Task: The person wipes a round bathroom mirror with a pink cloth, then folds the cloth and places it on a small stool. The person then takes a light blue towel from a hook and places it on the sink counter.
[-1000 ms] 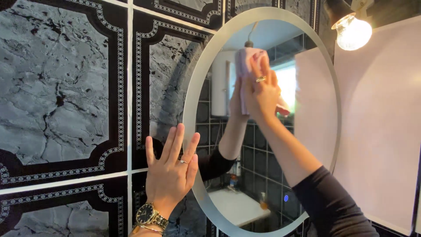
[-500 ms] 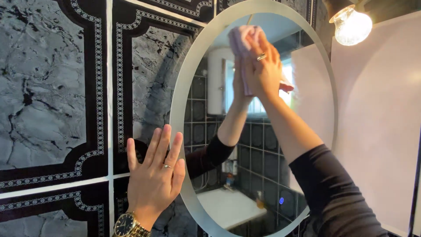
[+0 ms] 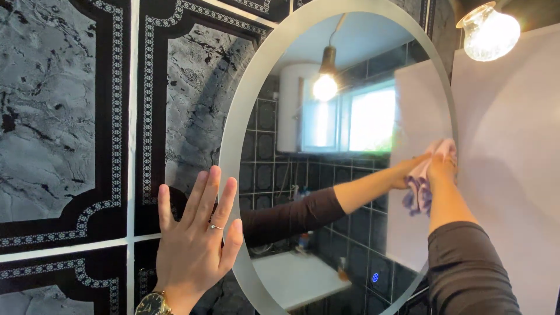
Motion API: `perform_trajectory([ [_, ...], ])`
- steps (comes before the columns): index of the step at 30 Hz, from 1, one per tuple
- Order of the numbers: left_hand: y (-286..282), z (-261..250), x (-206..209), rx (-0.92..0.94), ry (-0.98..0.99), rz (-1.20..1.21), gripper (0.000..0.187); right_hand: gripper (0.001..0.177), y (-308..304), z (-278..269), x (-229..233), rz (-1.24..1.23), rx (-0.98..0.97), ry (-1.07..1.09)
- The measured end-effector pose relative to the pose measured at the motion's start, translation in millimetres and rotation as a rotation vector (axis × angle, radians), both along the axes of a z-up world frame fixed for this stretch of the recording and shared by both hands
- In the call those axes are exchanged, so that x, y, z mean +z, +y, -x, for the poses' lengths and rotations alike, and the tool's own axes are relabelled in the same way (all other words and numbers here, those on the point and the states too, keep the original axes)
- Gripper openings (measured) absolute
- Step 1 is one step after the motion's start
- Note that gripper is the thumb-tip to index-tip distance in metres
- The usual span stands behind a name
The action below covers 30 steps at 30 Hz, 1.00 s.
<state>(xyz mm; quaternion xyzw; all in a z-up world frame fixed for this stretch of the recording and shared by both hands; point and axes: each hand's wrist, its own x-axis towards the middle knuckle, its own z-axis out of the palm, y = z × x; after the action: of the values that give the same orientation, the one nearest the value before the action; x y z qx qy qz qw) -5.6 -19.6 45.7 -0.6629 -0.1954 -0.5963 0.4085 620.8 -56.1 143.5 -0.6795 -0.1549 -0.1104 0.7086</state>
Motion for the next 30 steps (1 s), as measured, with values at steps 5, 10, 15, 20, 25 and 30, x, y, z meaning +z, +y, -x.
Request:
perform_trajectory([
  [5, 3.2, -0.6, -2.4, -0.023, -0.002, -0.005, 0.065, 0.078, 52.7, -161.9, -68.1, 0.149, 0.032, 0.369],
  [10, 2.2, -2.0, -1.9, -0.034, 0.0, -0.007, 0.065, 0.053, 54.9, -14.1, -101.8, 0.871, -0.459, 0.079],
  [15, 5.3, -0.2, -3.2, -0.033, 0.009, 0.0, 0.068, 0.058, -25.5, 263.8, 47.5, -0.031, -0.107, -0.2],
  [20, 1.1, -0.1, -1.5, -0.055, 0.005, -0.015, 0.066, 0.054, 12.1, 355.4, 44.7, -0.211, -0.261, -1.124],
  [25, -1.4, 2.6, -1.2, -0.048, 0.003, -0.002, 0.068, 0.043, -20.3, 464.6, -15.2, -0.173, -0.12, -1.341],
  [30, -0.9, 2.9, -1.8, -0.031, -0.004, -0.001, 0.066, 0.038, -24.9, 442.9, -32.8, -0.189, -0.166, -1.433],
])
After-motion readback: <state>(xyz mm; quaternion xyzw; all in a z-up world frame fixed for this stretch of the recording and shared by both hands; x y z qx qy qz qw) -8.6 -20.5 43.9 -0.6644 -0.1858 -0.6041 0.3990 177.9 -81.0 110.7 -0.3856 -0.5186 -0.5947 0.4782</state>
